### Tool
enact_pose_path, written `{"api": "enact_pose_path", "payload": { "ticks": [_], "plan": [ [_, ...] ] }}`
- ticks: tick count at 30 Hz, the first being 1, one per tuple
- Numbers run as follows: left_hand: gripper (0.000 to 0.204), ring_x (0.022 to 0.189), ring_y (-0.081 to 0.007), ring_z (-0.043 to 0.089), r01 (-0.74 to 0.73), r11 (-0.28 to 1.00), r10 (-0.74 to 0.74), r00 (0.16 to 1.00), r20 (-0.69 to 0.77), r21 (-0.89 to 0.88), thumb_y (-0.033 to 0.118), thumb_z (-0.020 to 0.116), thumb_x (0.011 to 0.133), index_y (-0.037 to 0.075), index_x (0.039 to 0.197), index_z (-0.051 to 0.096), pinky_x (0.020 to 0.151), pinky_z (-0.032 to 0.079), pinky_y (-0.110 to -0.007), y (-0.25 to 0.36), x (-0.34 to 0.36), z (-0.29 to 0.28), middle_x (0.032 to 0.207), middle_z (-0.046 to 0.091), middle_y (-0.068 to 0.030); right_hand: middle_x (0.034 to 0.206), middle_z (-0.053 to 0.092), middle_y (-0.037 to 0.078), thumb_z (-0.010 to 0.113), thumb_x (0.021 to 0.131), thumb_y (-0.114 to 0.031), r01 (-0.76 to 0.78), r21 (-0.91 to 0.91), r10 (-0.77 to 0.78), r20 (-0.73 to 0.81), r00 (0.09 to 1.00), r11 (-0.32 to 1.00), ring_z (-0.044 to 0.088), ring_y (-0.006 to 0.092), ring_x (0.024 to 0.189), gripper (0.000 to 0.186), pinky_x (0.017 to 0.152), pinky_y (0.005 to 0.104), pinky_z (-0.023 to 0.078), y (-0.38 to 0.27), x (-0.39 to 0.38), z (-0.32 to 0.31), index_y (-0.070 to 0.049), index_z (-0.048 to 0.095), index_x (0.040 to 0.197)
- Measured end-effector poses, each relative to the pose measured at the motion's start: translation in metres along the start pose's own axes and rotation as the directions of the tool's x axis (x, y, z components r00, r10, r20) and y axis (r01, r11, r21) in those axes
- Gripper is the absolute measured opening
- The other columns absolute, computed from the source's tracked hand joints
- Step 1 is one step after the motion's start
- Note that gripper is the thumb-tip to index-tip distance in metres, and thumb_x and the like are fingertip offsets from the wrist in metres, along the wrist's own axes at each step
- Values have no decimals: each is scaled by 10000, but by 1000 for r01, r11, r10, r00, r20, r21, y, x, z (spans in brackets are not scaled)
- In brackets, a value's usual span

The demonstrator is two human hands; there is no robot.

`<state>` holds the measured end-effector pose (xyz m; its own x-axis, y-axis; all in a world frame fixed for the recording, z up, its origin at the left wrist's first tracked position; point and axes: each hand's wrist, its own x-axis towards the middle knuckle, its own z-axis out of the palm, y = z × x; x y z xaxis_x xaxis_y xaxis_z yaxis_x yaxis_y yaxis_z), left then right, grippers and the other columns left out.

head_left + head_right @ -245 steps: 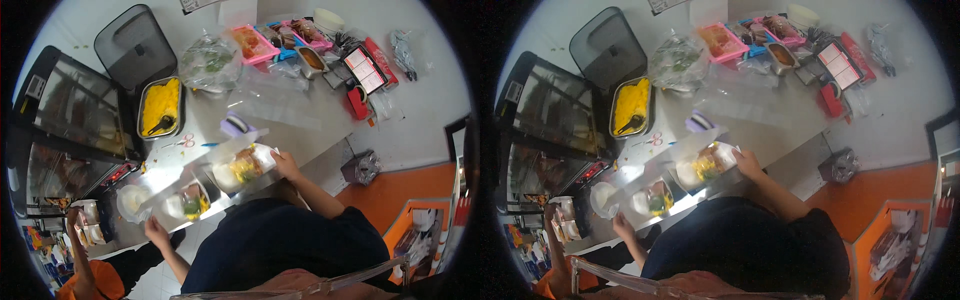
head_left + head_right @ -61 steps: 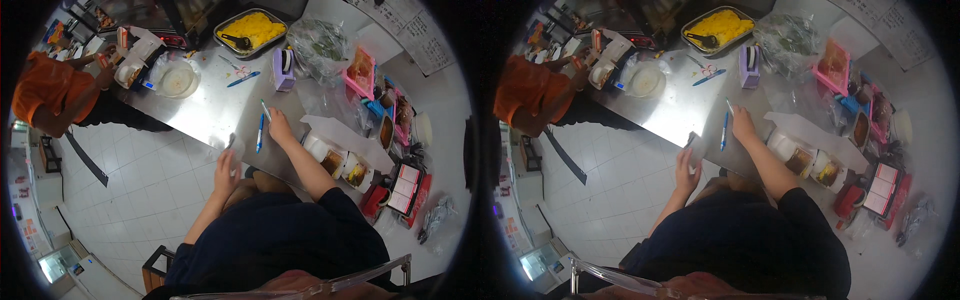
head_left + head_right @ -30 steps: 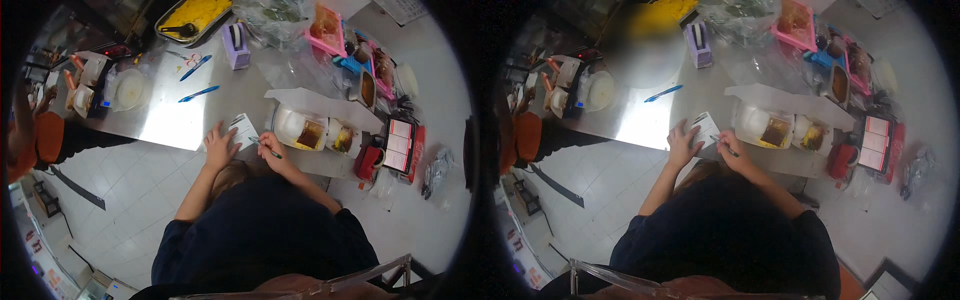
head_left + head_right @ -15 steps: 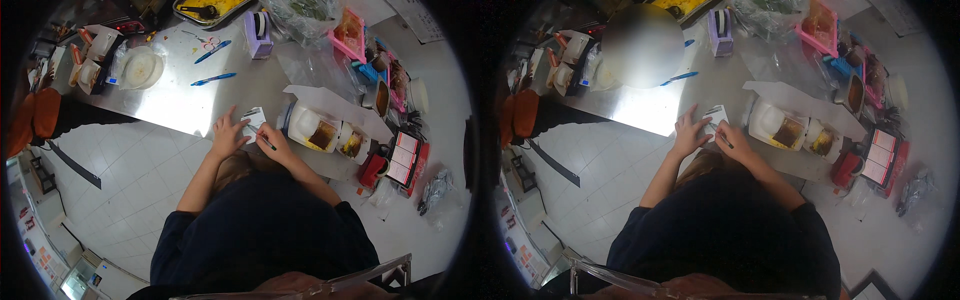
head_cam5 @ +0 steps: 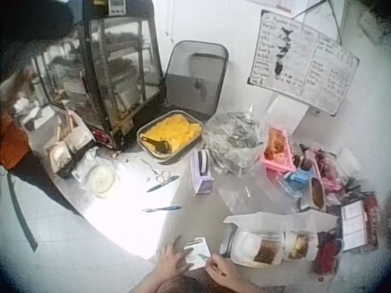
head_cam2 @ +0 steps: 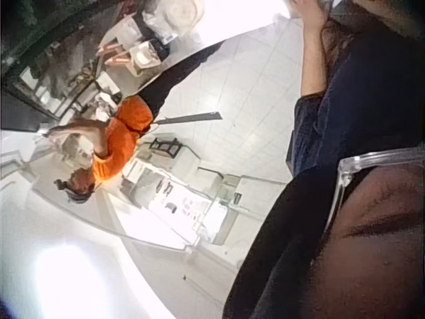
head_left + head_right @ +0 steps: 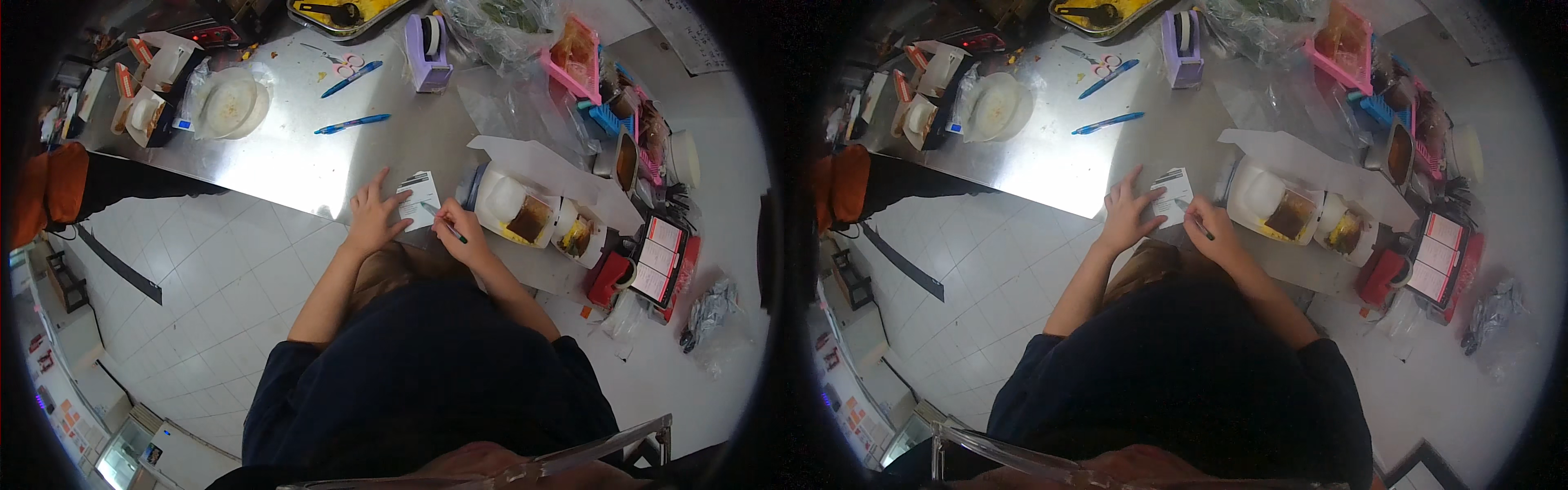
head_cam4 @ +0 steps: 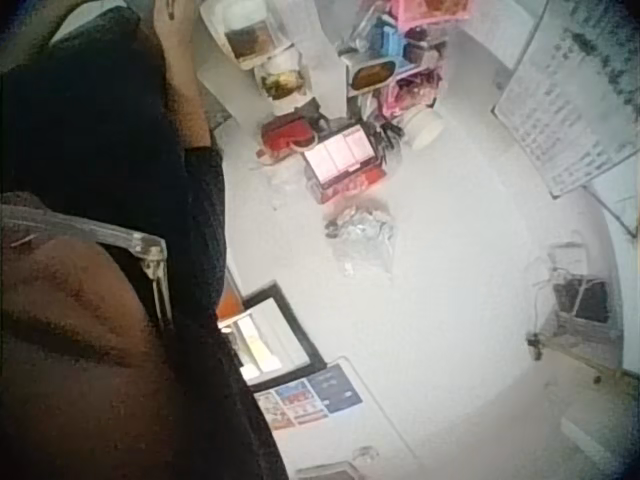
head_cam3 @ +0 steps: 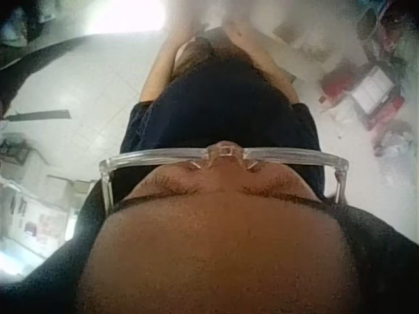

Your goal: The person scoops food into containers, labels a box with a pen, seals boxes with tape, and places them into a plastic bag.

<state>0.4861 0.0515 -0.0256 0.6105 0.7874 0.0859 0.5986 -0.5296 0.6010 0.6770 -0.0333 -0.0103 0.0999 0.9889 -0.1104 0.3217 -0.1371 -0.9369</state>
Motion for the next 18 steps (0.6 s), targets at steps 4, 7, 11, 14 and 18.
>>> {"api": "enact_pose_path", "payload": {
  "ticks": [4, 7, 11, 14, 18],
  "plan": [
    [552, 1168, -339, 358, -2, 1000, 2, 1000, 11, -6, 286, 780, 615, 253, 1138, 606, 927, 294, -443, 1, 0, -2, 1429, 265, -123, 652, 563, 168, 552, 809, -99, -20, -40, 19, -45, 999, 999, 580, 275, 578, 117, 531, 334, 409, -4, -2, -4, -21, 475, 850],
    [570, 1171, -345, 353, 6, 1000, -6, 1000, 22, -8, 287, 786, 602, 249, 1140, 603, 930, 293, -444, 2, 0, -3, 1430, 262, -125, 645, 558, 168, 557, 806, -101, -129, -56, 124, -84, 989, 990, 578, 272, 573, 121, 525, 337, 405, 0, -3, -2, -23, 478, 855],
    [591, 1181, -354, 344, 6, 1000, -6, 1000, 11, -6, 288, 793, 584, 245, 1141, 601, 937, 289, -448, 1, -1, 0, 1428, 263, -130, 650, 550, 175, 562, 803, -102, -27, -36, 26, -26, 999, 999, 573, 288, 581, 130, 528, 353, 407, -8, -4, 11, -27, 478, 867],
    [601, 1191, -358, 338, 2, 1000, -2, 1000, 8, 9, 289, 795, 574, 243, 1142, 603, 943, 286, -447, 1, 0, 1, 1426, 267, -130, 668, 556, 178, 562, 800, -95, -33, 34, 29, 109, 994, 999, 578, 314, 607, 131, 540, 369, 413, -14, -5, 21, -28, 476, 873],
    [606, 1195, -356, 337, 13, 1000, -13, 1000, 12, -10, 294, 797, 570, 243, 1143, 606, 945, 285, -448, 3, 0, -1, 1425, 271, -127, 653, 569, 144, 551, 808, -62, 22, -117, -22, 1, 1000, 993, 590, 245, 588, 97, 529, 332, 424, -14, -4, 21, -21, 470, 842]
  ]
}}
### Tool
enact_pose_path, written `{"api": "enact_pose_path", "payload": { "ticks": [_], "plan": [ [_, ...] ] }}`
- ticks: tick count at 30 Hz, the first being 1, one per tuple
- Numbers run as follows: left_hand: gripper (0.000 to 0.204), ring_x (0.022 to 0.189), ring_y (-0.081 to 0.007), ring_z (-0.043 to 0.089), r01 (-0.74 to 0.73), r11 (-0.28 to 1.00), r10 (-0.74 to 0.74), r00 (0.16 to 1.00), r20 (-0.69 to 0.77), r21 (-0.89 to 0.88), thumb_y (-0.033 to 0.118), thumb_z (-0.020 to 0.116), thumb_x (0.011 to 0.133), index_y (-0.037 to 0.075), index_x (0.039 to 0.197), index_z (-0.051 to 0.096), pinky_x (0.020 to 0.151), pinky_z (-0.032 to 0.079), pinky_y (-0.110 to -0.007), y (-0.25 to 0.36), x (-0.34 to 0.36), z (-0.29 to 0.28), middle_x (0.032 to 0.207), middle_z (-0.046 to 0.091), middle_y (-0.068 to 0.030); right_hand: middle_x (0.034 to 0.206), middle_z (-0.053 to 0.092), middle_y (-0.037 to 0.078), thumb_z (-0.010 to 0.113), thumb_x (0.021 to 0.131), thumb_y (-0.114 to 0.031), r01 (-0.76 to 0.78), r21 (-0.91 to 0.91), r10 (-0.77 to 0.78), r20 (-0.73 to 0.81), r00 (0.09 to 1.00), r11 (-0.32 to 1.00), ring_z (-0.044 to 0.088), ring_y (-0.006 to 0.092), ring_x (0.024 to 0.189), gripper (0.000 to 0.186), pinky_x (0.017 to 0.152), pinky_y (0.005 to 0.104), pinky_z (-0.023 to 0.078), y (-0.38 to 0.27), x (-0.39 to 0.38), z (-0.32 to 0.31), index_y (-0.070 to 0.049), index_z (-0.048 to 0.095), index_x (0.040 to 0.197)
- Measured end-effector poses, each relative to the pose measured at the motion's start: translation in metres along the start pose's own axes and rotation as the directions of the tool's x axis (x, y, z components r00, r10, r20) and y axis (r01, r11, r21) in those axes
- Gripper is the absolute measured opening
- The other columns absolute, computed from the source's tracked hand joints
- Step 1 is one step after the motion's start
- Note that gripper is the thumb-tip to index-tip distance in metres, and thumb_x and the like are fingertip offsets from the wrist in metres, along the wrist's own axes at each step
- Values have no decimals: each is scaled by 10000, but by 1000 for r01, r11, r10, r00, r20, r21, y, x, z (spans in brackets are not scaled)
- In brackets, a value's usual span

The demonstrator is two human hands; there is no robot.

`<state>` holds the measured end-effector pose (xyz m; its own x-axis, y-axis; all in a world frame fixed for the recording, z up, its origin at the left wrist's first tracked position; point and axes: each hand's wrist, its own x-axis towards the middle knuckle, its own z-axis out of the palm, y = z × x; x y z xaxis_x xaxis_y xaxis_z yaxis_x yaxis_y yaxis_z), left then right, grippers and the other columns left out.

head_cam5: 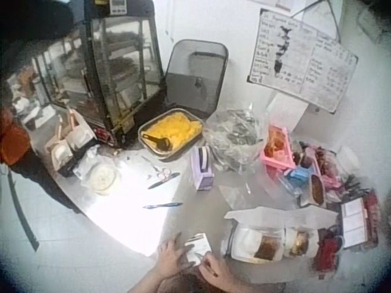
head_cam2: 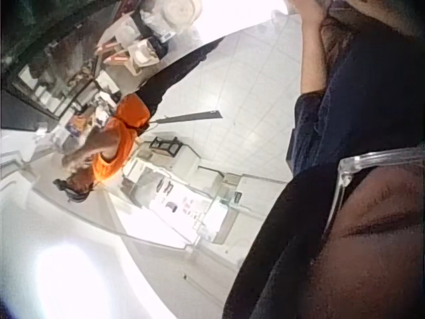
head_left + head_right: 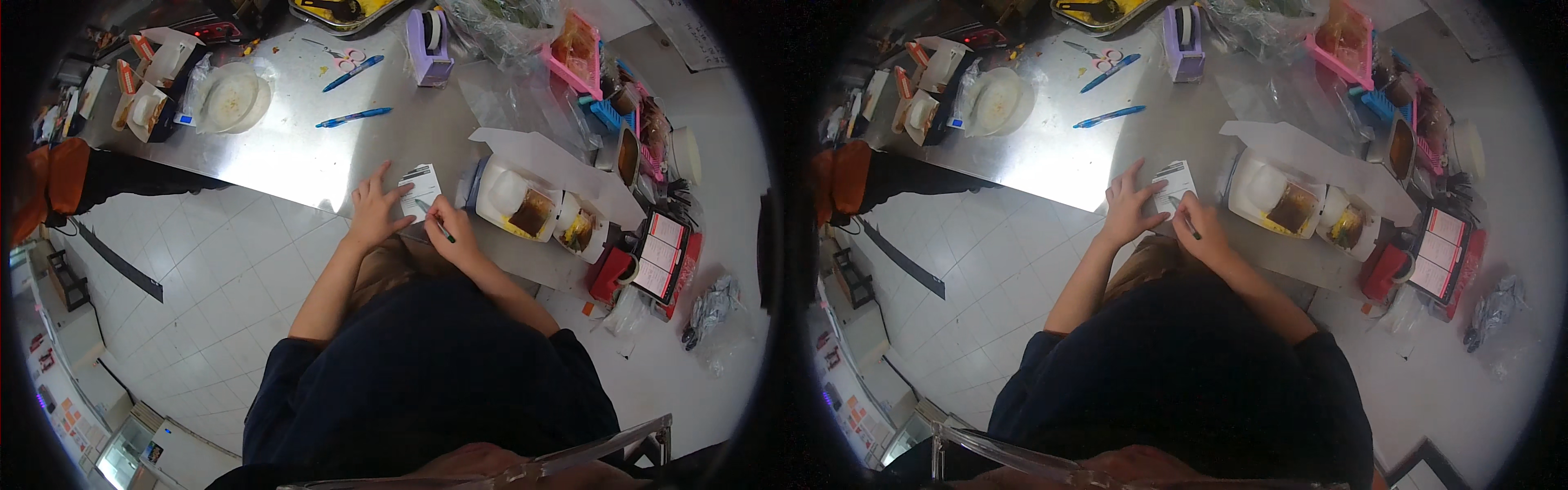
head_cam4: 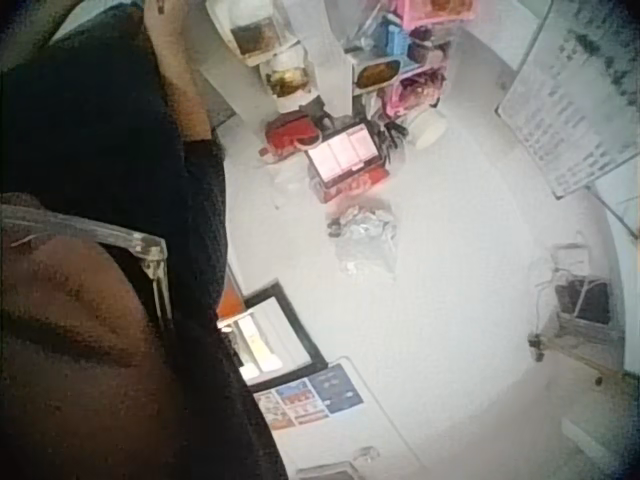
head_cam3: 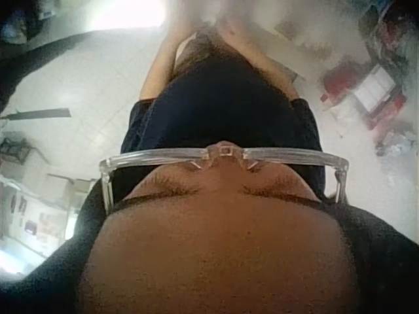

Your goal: The person scoops food into containers, labels a box with a pen, seals boxes with tape, and places them into a plastic bag.

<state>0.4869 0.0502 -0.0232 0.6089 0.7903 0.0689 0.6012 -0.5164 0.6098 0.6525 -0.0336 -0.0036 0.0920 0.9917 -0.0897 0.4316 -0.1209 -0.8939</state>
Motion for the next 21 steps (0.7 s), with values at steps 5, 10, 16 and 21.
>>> {"api": "enact_pose_path", "payload": {
  "ticks": [5, 10, 16, 21],
  "plan": [
    [590, 1200, -345, 339, -2, 1000, 2, 1000, -3, 1, 302, 792, 583, 244, 1141, 611, 944, 287, -450, -2, -1, 2, 1426, 274, -124, 625, 532, 177, 547, 804, -82, 32, 113, -35, 31, 999, 993, 564, 321, 574, 109, 509, 371, 396, -1, -4, 4, -22, 457, 825],
    [587, 1199, -341, 339, 7, 1000, -7, 1000, 3, 7, 305, 790, 589, 245, 1146, 612, 946, 287, -449, 0, -1, 0, 1423, 276, -122, 612, 524, 177, 550, 802, -86, 11, 24, -10, -45, 999, 1000, 547, 329, 554, 122, 497, 379, 388, -10, -6, 3, -21, 450, 830],
    [584, 1195, -342, 340, 4, 1000, -4, 1000, 3, 13, 305, 792, 588, 252, 1143, 615, 943, 290, -450, -1, -1, 1, 1419, 281, -120, 615, 526, 182, 553, 796, -83, 57, 9, -56, -11, 998, 998, 556, 328, 557, 127, 497, 379, 391, -5, -9, 4, -20, 449, 830],
    [587, 1196, -344, 339, -4, 1000, 4, 1000, -10, 4, 300, 795, 583, 249, 1139, 616, 935, 297, -449, -2, -2, 3, 1418, 282, -117, 603, 522, 179, 551, 788, -80, 32, 38, -31, -30, 999, 999, 554, 334, 548, 130, 491, 382, 391, 1, -11, 3, -18, 445, 829]
  ]
}}
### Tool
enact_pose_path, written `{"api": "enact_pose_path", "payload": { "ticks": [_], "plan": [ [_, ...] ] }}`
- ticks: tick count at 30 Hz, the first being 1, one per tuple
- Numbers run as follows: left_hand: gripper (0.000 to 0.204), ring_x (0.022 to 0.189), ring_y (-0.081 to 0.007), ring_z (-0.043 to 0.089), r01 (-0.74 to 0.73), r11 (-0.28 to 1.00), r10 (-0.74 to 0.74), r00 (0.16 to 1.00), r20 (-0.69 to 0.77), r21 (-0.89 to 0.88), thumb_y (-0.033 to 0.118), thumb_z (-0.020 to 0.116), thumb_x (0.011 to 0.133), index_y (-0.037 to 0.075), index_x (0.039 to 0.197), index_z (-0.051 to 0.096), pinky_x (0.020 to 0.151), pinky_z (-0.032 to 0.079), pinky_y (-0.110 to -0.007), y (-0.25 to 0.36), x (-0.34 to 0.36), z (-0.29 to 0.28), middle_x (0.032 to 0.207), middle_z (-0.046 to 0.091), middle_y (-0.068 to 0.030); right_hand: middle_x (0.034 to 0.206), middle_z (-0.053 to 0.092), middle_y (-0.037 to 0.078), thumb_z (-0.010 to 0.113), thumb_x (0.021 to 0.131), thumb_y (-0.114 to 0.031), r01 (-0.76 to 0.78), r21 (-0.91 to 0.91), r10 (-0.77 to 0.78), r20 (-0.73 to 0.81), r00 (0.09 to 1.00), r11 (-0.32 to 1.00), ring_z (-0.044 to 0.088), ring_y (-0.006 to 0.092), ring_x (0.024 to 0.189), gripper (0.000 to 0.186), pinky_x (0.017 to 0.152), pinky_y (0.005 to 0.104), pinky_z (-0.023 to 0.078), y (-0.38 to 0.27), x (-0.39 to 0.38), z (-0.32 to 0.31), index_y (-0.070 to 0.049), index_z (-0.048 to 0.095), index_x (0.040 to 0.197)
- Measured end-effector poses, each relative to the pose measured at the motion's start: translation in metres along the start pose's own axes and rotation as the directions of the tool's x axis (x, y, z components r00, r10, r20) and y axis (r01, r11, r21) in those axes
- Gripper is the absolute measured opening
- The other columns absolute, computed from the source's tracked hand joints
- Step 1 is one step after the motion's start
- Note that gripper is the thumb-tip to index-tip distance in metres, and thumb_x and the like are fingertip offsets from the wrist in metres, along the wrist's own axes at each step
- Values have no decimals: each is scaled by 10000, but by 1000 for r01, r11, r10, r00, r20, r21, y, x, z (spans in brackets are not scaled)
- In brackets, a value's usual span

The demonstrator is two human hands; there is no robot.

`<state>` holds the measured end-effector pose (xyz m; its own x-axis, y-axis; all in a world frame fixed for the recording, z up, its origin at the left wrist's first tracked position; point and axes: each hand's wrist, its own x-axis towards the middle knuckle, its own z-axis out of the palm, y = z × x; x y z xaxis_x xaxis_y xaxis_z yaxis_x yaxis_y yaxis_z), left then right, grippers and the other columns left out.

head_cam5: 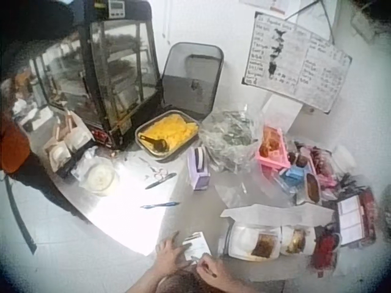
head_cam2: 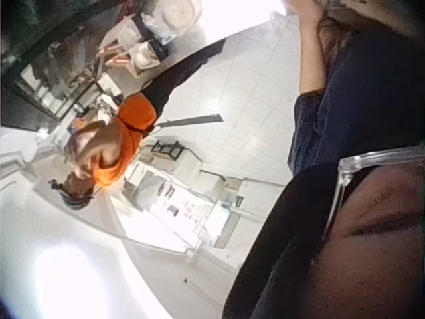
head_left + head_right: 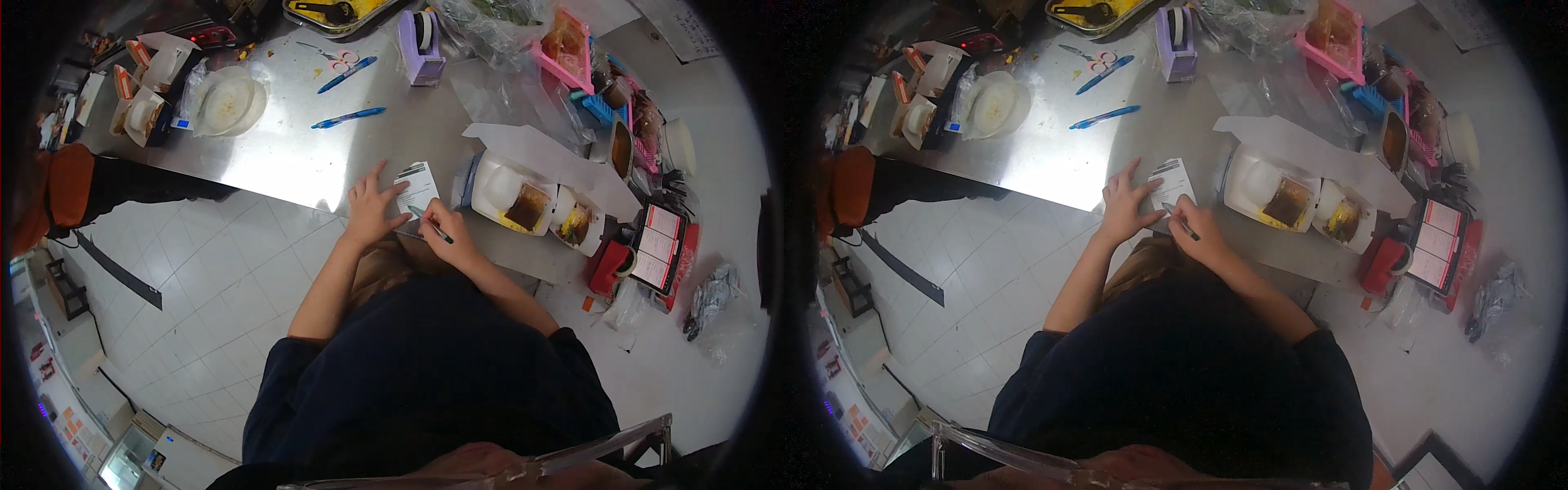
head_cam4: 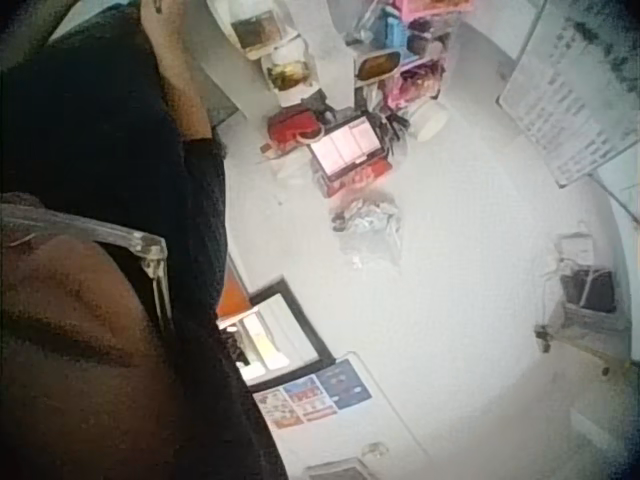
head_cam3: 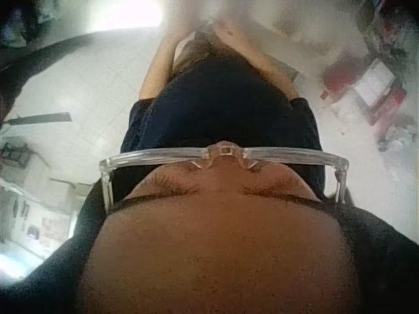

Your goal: The person scoops food into containers, labels a box with a pen, seals boxes with tape, and places them into a plastic bag.

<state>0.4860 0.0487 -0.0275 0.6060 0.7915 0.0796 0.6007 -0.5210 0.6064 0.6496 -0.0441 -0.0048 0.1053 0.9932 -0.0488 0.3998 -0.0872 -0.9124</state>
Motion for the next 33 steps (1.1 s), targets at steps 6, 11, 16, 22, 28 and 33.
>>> {"api": "enact_pose_path", "payload": {
  "ticks": [6, 11, 16, 22, 28, 33],
  "plan": [
    [556, 1178, -349, 361, -25, 999, 24, 999, -25, -23, 268, 791, 599, 206, 1117, 597, 930, 307, -462, -1, -2, -1, 1382, 326, -126, 908, 602, 158, 538, 770, 11, 94, -392, -90, 28, 996, 915, 588, 309, 811, 202, 703, 358, 469, -5, 22, -6, -24, 508, 966],
    [355, 1091, -336, 426, -113, 982, 72, 965, -251, -149, 174, 754, 668, 77, 951, 563, 905, 346, -420, -16, -3, 14, 1174, 481, -140, 1192, 511, 142, 549, 713, -1, 174, -721, -151, 96, 984, 670, 460, 308, 1100, 489, 889, 405, 415, 1, 35, 5, -66, 506, 1196],
    [294, 1060, -335, 432, -120, 984, 77, 952, -295, -131, 131, 713, 719, 57, 952, 552, 899, 350, -407, 6, 0, 8, 1100, 502, -145, 1088, 530, 146, 538, 728, -2, 157, -503, -243, -111, 964, 850, 495, 326, 1010, 369, 838, 400, 428, -37, 0, -48, -61, 552, 1091],
    [358, 1021, -328, 473, -299, 930, 266, 949, -171, -213, 185, 687, 762, 8, 1031, 530, 884, 382, -402, 73, 42, 32, 1066, 503, -172, 919, 548, 153, 526, 759, 6, -87, -271, -74, -531, 844, 959, 528, 330, 908, 164, 759, 417, 435, 14, -77, -143, -30, 557, 916],
    [388, 918, -342, 565, -64, 944, 70, 998, 5, -322, 183, 620, 801, -44, 1099, 518, 806, 451, -389, 97, 69, 61, 1037, 556, -218, 973, 595, 111, 531, 804, -71, -128, -653, -240, -442, 864, 746, 533, 281, 961, 156, 813, 419, 406, 53, -96, -183, -49, 573, 953],
    [352, 738, -316, 636, 18, 954, 23, 991, 134, -298, 94, 568, 767, -72, 1076, 542, 680, 501, -375, 109, 61, 49, 921, 620, -236, 1053, 603, 41, 554, 824, -159, -226, -718, -147, -418, 897, 659, 533, 223, 960, 175, 805, 384, 388, 54, -114, -196, -81, 603, 973]
  ]
}}
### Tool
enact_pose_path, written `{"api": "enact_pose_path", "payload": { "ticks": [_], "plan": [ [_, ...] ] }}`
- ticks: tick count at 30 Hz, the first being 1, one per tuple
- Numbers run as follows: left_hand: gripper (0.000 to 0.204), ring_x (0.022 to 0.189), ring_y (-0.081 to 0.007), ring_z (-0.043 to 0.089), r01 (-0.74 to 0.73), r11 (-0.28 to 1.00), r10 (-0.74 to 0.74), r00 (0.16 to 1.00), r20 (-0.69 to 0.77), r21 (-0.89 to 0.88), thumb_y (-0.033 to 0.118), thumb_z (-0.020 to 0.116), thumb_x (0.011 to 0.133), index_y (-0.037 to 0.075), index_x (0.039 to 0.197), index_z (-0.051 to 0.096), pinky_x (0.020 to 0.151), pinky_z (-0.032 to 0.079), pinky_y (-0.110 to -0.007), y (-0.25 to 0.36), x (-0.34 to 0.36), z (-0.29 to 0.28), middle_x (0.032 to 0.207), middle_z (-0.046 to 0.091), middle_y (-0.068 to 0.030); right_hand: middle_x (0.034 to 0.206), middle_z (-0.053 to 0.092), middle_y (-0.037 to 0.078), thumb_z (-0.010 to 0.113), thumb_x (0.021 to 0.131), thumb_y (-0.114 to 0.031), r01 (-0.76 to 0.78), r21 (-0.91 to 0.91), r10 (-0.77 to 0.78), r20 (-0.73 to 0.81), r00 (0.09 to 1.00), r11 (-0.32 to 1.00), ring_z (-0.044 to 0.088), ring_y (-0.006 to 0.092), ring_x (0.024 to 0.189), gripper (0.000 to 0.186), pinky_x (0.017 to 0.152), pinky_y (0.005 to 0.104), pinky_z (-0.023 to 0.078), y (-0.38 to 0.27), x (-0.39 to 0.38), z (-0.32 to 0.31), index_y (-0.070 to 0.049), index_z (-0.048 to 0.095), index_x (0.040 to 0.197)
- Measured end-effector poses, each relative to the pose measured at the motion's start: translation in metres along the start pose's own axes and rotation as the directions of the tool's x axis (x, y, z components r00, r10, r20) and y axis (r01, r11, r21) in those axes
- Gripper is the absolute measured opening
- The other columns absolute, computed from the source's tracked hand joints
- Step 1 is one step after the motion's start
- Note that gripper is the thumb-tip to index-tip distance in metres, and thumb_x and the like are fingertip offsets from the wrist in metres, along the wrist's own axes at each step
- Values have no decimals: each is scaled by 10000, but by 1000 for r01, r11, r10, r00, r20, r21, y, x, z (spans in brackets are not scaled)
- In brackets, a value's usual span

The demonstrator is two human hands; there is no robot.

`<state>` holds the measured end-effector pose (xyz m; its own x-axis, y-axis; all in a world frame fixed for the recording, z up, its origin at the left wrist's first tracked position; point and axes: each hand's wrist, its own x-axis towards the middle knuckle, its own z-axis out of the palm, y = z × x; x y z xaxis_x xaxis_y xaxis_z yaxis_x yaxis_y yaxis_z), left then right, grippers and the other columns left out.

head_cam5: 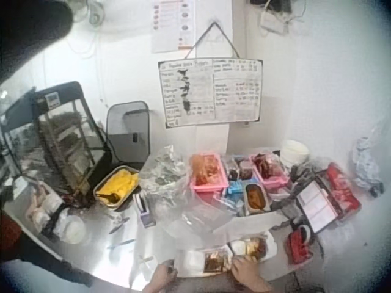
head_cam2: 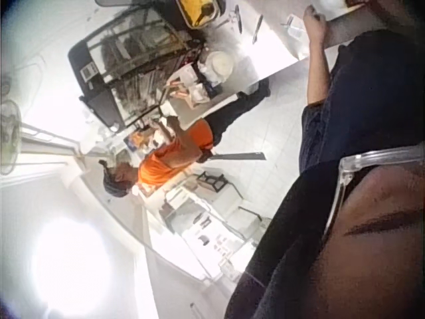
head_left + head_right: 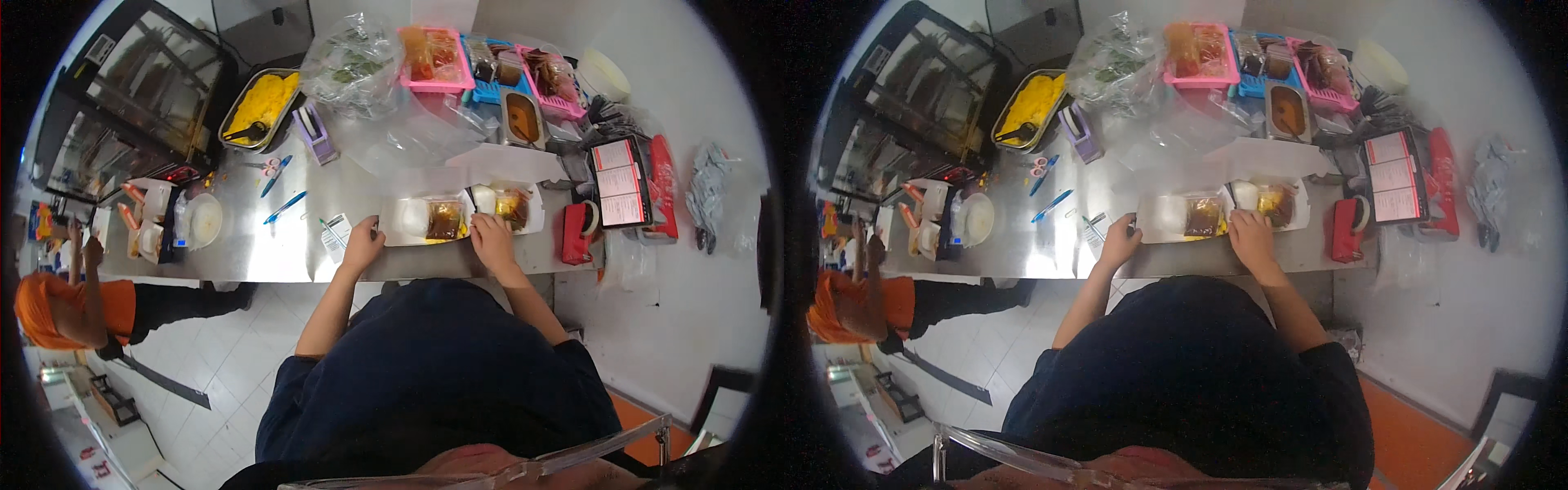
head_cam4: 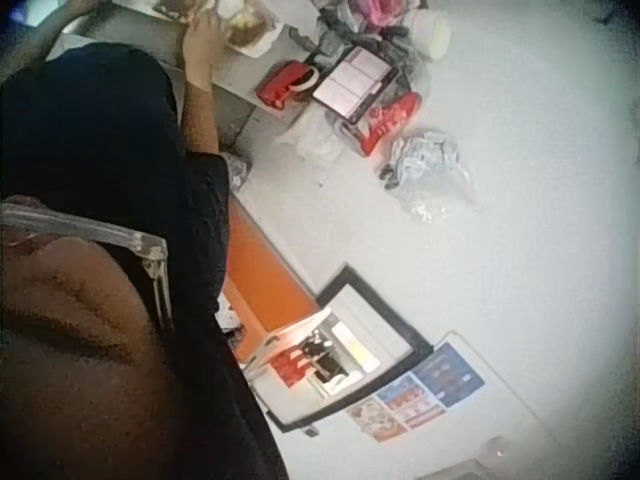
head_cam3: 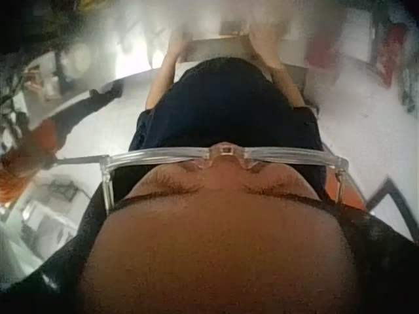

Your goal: The person scoops food into containers, labels a box with a pen, seals boxes with tape, and places them into a plastic bag.

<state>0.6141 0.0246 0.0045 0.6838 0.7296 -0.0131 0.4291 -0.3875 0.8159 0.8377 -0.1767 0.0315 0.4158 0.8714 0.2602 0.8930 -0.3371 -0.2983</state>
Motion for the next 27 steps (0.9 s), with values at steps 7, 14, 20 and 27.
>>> {"api": "enact_pose_path", "payload": {
  "ticks": [7, 14, 20, 27],
  "plan": [
    [362, 716, -325, 636, 111, 994, -107, 983, -147, 17, 132, 584, 747, -48, 1060, 563, 677, 496, -381, -17, -42, 18, 827, 626, -237, 1034, 597, 32, 579, 825, -215, 145, 58, -144, -28, 989, 988, 529, 238, 947, 200, 818, 387, 382, 13, -4, -5, -95, 613, 981],
    [446, 836, -308, 638, 222, 972, -214, 972, -98, 81, 124, 620, 722, -36, 1133, 551, 770, 498, -387, -26, -63, 8, 893, 631, -257, 847, 595, 94, 594, 814, -228, 80, -113, -88, -68, 994, 990, 540, 289, 872, 217, 779, 413, 380, 31, -20, -5, -73, 616, 964],
    [719, 1105, -315, 515, 154, 986, -87, 813, -575, 68, 185, 701, 699, 32, 1316, 365, 936, 409, -406, 7, -62, 9, 1246, 463, -219, 987, 576, 174, 582, 805, -166, 231, 188, -171, -291, 941, 955, 508, 354, 989, 346, 929, 482, 328, -17, 49, -34, -14, 547, 1114],
    [692, 1160, -315, 439, 85, 871, 82, 946, -313, 485, 163, 704, 708, 89, 1310, 370, 989, 336, -449, 52, -30, -40, 1273, 416, -185, 1050, 529, 166, 600, 765, -113, 198, 349, -262, 146, 954, 916, 484, 354, 1010, 368, 899, 422, 364, -13, 73, -12, -7, 543, 1112]
  ]
}}
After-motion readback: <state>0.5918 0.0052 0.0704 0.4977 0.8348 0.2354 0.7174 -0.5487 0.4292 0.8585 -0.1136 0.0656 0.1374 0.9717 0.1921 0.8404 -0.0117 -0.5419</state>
